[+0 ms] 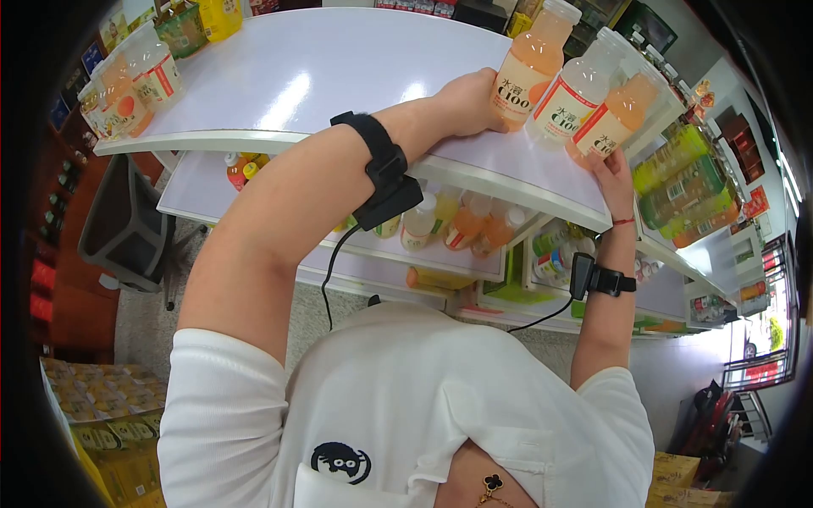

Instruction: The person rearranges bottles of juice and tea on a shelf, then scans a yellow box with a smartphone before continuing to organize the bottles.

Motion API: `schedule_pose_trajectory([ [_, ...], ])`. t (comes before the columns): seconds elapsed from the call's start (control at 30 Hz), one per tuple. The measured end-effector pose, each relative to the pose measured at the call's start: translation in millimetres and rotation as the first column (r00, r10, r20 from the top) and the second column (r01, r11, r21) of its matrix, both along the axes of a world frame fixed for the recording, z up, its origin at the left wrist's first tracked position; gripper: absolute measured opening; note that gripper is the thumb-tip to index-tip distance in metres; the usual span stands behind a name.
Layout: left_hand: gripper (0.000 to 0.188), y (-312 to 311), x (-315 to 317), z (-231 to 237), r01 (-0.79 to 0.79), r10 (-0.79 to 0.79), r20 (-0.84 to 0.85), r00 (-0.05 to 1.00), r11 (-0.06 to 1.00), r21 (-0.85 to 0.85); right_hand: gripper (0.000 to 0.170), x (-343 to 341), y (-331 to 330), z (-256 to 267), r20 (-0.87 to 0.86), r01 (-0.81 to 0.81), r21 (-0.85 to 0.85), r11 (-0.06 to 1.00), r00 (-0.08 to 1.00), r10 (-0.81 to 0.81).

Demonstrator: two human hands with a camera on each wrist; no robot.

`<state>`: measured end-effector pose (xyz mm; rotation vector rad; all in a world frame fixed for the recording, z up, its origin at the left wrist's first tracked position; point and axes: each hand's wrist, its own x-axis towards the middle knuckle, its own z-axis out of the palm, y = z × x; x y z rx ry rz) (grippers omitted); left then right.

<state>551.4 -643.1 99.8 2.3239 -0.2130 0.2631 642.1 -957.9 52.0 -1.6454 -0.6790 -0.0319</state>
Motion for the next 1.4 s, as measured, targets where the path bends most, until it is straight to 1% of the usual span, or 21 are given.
schedule_pose_trajectory([
  [0.07, 0.064, 1.8, 4.1, -1.1, 0.007, -0.007, -0.018, 1.000, 1.000, 0.005, 0.054, 2.1, -1.3, -1.2, 0.028, 0.000, -0.006, 1.000, 1.000, 0.000],
  [0.13, 0.067, 3.1, 7.9, -6.3, 0.015, -0.021, 0.112, 0.993, 0.998, 0.058, 0.053, 0.2, -1.2, -0.2, 0.028, 0.011, -0.008, 1.000, 1.000, -0.011],
  [0.27, 0.065, 2.9, 6.7, -3.3, 0.012, -0.019, 0.101, 0.995, 0.998, 0.069, 0.053, 1.0, -2.6, 1.4, 0.021, 0.012, -0.017, 1.000, 1.000, -0.012],
  [0.33, 0.071, 2.9, 2.8, 1.9, 0.027, -0.028, 0.007, 1.000, 0.998, 0.052, 0.054, -0.7, -2.3, 3.5, 0.028, 0.040, -0.044, 0.998, 0.999, -0.039],
  [0.37, 0.071, 4.5, 0.5, 3.6, 0.041, -0.041, 0.008, 0.999, 0.998, 0.049, 0.054, -1.9, -2.8, 4.4, 0.036, 0.058, -0.062, 0.996, 0.998, -0.056],
  [0.43, 0.081, 14.7, -4.5, 4.5, 0.083, -0.087, -0.066, 0.994, 0.995, -0.064, 0.054, -3.2, -4.9, 6.5, 0.041, 0.073, -0.084, 0.994, 0.997, -0.070],
  [0.57, 0.084, 54.2, -33.1, 10.1, 0.067, -0.072, -0.037, 0.997, 0.991, -0.115, 0.056, -7.1, -4.6, 11.5, 0.048, 0.113, -0.173, 0.978, 0.993, -0.106],
  [0.67, 0.078, 92.2, -66.6, 17.6, 0.028, -0.035, -0.046, 0.998, 0.989, -0.145, 0.058, -14.6, -4.7, 15.5, 0.020, 0.076, -0.166, 0.983, 0.997, -0.074],
  [0.7, 0.074, 106.6, -76.3, 17.2, 0.042, -0.043, -0.003, 0.999, 0.985, -0.167, 0.058, -18.6, -7.4, 16.4, 0.023, 0.068, -0.165, 0.984, 0.998, -0.065],
  [0.77, 0.070, 129.7, -94.0, 14.2, 0.029, -0.022, 0.041, 0.999, 0.983, -0.183, 0.062, -26.6, -12.6, 15.7, 0.048, 0.134, -0.247, 0.960, 0.991, -0.126],
  [0.83, 0.065, 166.7, -118.6, 7.9, 0.000, 0.033, 0.180, 0.983, 0.983, -0.184, 0.065, -36.1, -14.0, 10.6, -0.020, 0.184, -0.192, 0.964, 0.981, -0.191],
  [0.9, 0.058, 205.3, -149.9, 3.8, -0.068, 0.125, 0.273, 0.954, 0.975, -0.209, 0.067, -54.1, -17.7, 9.4, -0.050, 0.293, -0.216, 0.931, 0.949, -0.311],
  [0.97, 0.053, 247.5, -182.2, -1.8, -0.212, 0.304, 0.297, 0.905, 0.928, -0.305, 0.061, -70.6, -14.4, 7.1, 0.004, 0.288, -0.230, 0.929, 0.955, -0.295],
  [1.0, 0.051, 265.5, -191.3, -4.2, -0.336, 0.423, 0.335, 0.842, 0.896, -0.289, 0.059, -71.1, -15.4, 6.8, -0.021, 0.297, -0.229, 0.927, 0.950, -0.310],
  [1.03, 0.051, 288.7, -201.0, -10.5, -0.372, 0.454, 0.341, 0.823, 0.885, -0.280, 0.058, -71.0, -20.6, 3.4, 0.011, 0.299, -0.265, 0.917, 0.952, -0.307],
  [1.1, 0.051, 338.6, -214.6, -23.2, -0.624, 0.689, 0.442, 0.575, 0.718, -0.308, 0.055, -81.2, -11.6, 2.8, 0.068, 0.407, -0.307, 0.860, 0.911, -0.407],
  [1.13, 0.052, 358.6, -222.1, -24.7, -0.676, 0.713, 0.492, 0.499, 0.676, -0.294, 0.054, -80.5, -12.9, 1.4, 0.064, 0.429, -0.321, 0.844, 0.899, -0.433],
  [1.17, 0.052, 374.3, -227.8, -26.0, -0.680, 0.718, 0.491, 0.494, 0.671, -0.296, 0.054, -78.7, -14.0, 0.6, 0.061, 0.454, -0.336, 0.825, 0.885, -0.462],
  [1.23, 0.055, 388.5, -233.2, -22.1, -0.726, 0.758, 0.538, 0.370, 0.597, -0.341, 0.054, -77.3, -15.1, -1.5, 0.055, 0.466, -0.328, 0.822, 0.878, -0.475],
  [1.3, 0.061, 395.6, -230.6, -15.1, -0.739, 0.764, 0.524, 0.378, 0.590, -0.326, 0.054, -81.0, -13.8, -1.3, 0.051, 0.486, -0.326, 0.811, 0.866, -0.498],
  [1.4, 0.070, 396.2, -212.4, -13.8, -0.727, 0.731, 0.531, 0.428, 0.627, -0.278, 0.054, -81.1, -13.0, -1.2, 0.053, 0.504, -0.346, 0.792, 0.853, -0.519],
])
